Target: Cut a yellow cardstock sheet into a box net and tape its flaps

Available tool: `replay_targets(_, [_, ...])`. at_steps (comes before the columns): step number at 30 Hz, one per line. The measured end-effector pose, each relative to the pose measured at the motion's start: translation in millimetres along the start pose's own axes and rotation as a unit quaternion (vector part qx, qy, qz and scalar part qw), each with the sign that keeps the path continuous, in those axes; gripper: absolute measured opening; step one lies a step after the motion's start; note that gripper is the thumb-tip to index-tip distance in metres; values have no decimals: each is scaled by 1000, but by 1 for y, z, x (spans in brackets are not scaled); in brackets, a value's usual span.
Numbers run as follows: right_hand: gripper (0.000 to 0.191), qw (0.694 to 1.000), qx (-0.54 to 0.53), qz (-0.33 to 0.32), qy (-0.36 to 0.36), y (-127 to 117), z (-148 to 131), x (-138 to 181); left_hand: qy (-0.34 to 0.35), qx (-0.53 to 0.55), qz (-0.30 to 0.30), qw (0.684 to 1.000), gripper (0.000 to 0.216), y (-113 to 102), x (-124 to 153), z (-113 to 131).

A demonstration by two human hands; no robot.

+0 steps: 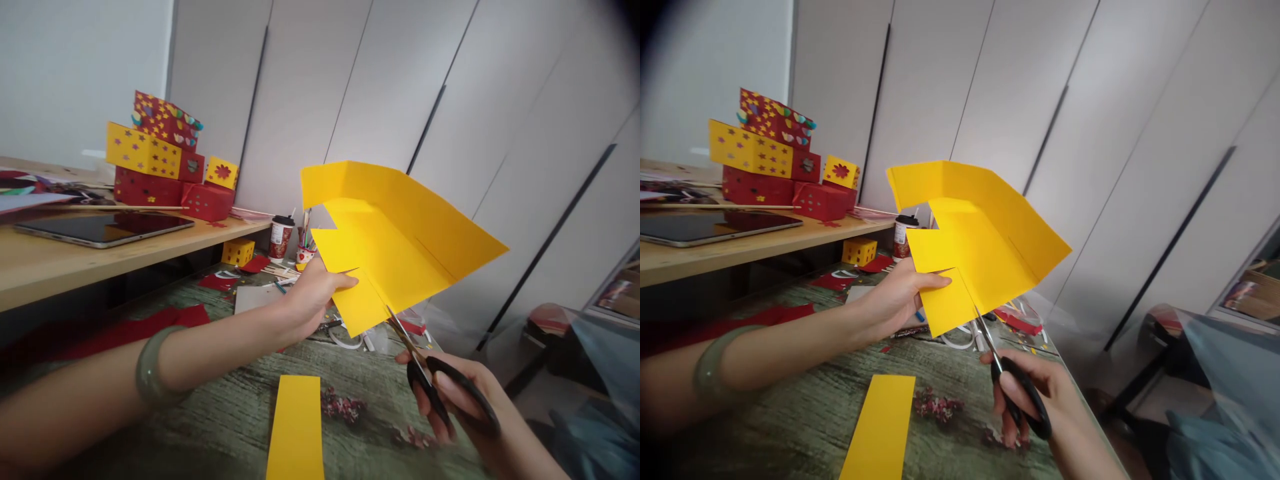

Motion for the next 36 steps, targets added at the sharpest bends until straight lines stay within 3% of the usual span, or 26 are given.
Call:
replay_targets(12, [44,998,-22,-53,-16,0,-6,9,-32,6,5,999,46,9,12,10])
replay_targets(20, [34,996,-2,-83,-29,-5,-1,10,-22,11,9,1000,46,14,14,15])
replay_targets(25, [38,994,-5,-104,-22,-4,0,8,-13,21,4,1000,42,17,15,18])
replay_targets(36, [45,997,-3,-72,-25,1,-5,9,-13,18,13,1000,42,15,16,16])
Point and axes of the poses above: each hand's wrist, its own x-axis away from the middle knuckle, its own y-axis out of the palm, z = x × y, the point moved 4 cm from there along -x, towards the middle knuckle, and after that the axes turned 6 degrees about y, right-handed, at the moved point
